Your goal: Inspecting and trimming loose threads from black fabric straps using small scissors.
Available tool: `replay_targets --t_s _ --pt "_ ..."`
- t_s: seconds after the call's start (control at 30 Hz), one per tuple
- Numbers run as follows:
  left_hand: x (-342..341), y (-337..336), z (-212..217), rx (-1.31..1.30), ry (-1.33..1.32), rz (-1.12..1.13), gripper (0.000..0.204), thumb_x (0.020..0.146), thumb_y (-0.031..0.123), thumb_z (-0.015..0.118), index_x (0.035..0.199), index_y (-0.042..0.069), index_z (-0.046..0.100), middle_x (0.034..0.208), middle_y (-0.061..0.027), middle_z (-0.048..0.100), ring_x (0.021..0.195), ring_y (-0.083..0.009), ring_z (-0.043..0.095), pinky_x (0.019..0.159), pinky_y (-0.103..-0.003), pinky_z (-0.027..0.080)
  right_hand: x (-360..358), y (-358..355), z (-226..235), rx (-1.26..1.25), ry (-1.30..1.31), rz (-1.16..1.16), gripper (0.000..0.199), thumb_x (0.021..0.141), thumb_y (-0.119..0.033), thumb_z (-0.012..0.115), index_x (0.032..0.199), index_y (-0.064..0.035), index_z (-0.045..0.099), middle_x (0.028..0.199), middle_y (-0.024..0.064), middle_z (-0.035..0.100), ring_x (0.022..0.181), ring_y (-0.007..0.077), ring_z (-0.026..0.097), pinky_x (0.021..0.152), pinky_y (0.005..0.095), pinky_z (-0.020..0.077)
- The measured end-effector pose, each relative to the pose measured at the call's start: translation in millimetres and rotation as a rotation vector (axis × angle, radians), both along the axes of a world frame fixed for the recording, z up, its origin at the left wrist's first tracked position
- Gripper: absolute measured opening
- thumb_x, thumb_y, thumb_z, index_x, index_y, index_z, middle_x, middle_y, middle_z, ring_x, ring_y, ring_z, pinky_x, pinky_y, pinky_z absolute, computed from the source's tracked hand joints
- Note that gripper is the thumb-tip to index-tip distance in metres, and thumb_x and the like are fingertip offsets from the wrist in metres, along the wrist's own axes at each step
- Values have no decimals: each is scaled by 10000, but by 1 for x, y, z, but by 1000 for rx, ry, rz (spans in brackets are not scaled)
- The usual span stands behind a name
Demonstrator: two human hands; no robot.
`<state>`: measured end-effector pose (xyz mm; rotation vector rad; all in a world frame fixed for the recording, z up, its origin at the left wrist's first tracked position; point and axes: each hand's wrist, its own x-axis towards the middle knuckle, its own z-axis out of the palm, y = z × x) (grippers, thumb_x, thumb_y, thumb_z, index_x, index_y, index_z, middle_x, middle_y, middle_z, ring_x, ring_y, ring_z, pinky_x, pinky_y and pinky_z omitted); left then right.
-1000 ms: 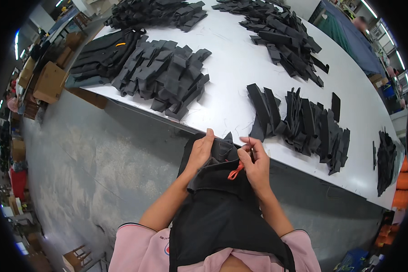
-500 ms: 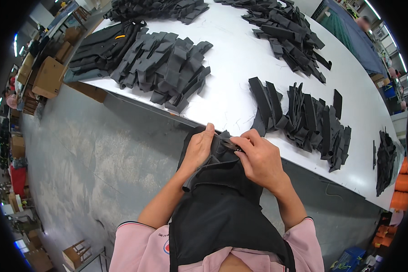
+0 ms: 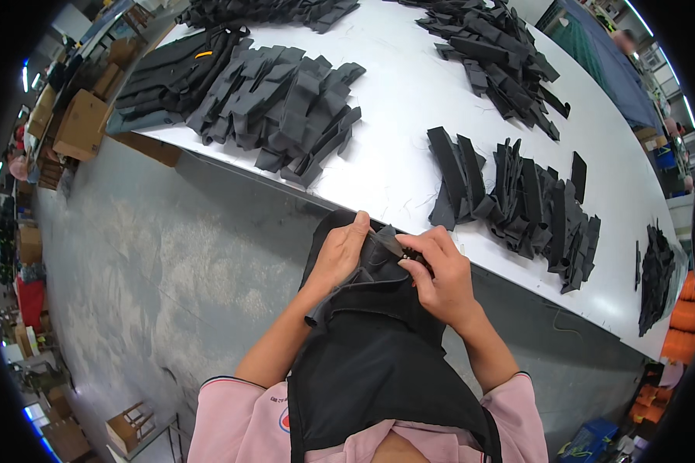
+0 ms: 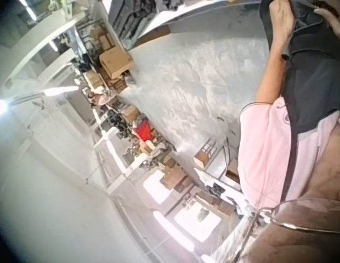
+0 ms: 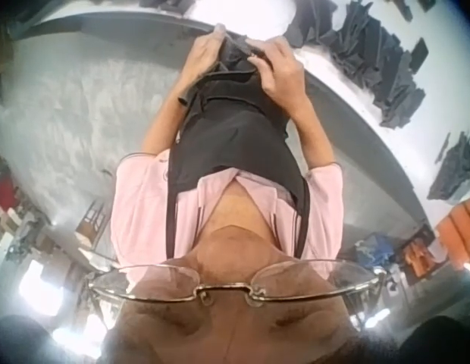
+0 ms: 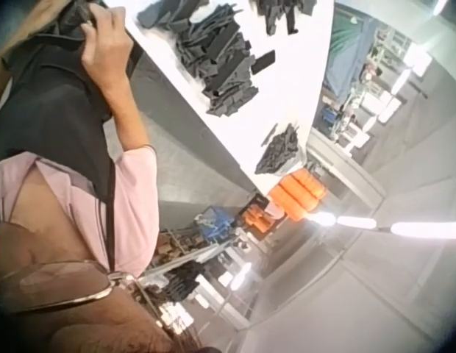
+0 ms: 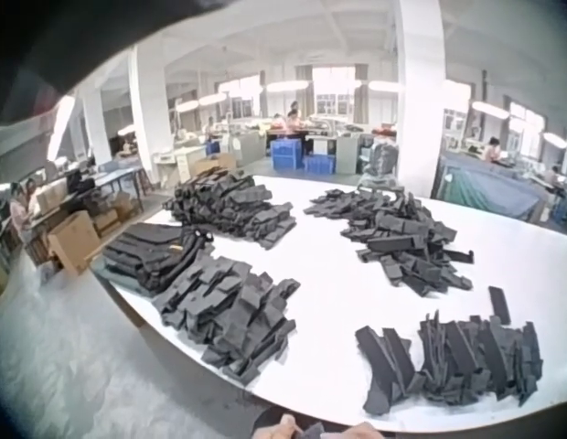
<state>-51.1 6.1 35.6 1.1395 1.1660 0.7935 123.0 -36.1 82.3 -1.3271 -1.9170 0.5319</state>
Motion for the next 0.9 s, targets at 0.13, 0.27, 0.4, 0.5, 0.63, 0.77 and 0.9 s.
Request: replay_targets --t_s 0.13,0.27,0.4,0.5,0.63,0.77,0.9 --pt "-1 5 0 0 77 -70 611 981 506 356 810 -35 584 676 -46 541 686 -118 480 672 -281 418 9 10 3 -58 -24 54 228 742 -38 679 964 -58 635 802 77 561 628 257 588 556 323 465" --pt "-5 5 8 -162 25 -61 613 974 522 361 793 -20 583 681 -34 545 683 -116 481 676 -273 415 12 18 11 -115 120 59 220 740 -34 678 954 -61 634 796 71 563 625 218 588 563 308 458" --pt "-6 6 6 -179 15 -86 601 975 514 369 782 -15 577 681 -22 540 683 -103 470 666 -272 411 9 23 20 -338 78 187 224 715 -56 708 917 -62 612 788 63 548 641 199 568 577 297 446" --pt "-5 6 0 -107 21 -118 587 979 498 377 782 -19 574 678 -17 531 686 -93 458 657 -271 410 1 26 3 -331 -20 218 156 690 -34 686 823 -47 605 728 70 507 627 228 529 564 317 415" --pt "-7 4 1 -96 52 -144 582 982 491 378 783 -21 571 676 -17 523 689 -89 450 651 -263 409 12 32 -3 -603 223 473 75 711 -75 678 733 -37 618 712 38 517 648 192 545 569 334 401" --pt "-9 4 1 -140 16 -195 585 978 501 376 783 -14 573 674 -17 519 692 -91 451 653 -256 407 26 32 13 -815 722 293 204 685 -62 746 857 -27 642 749 -3 526 669 72 478 564 221 350" --pt "-8 4 7 -161 -20 -186 593 974 513 377 770 -8 572 683 -11 516 692 -93 451 650 -253 402 12 23 15 -302 88 214 227 775 -110 675 978 -83 577 875 61 531 658 196 575 554 309 434"
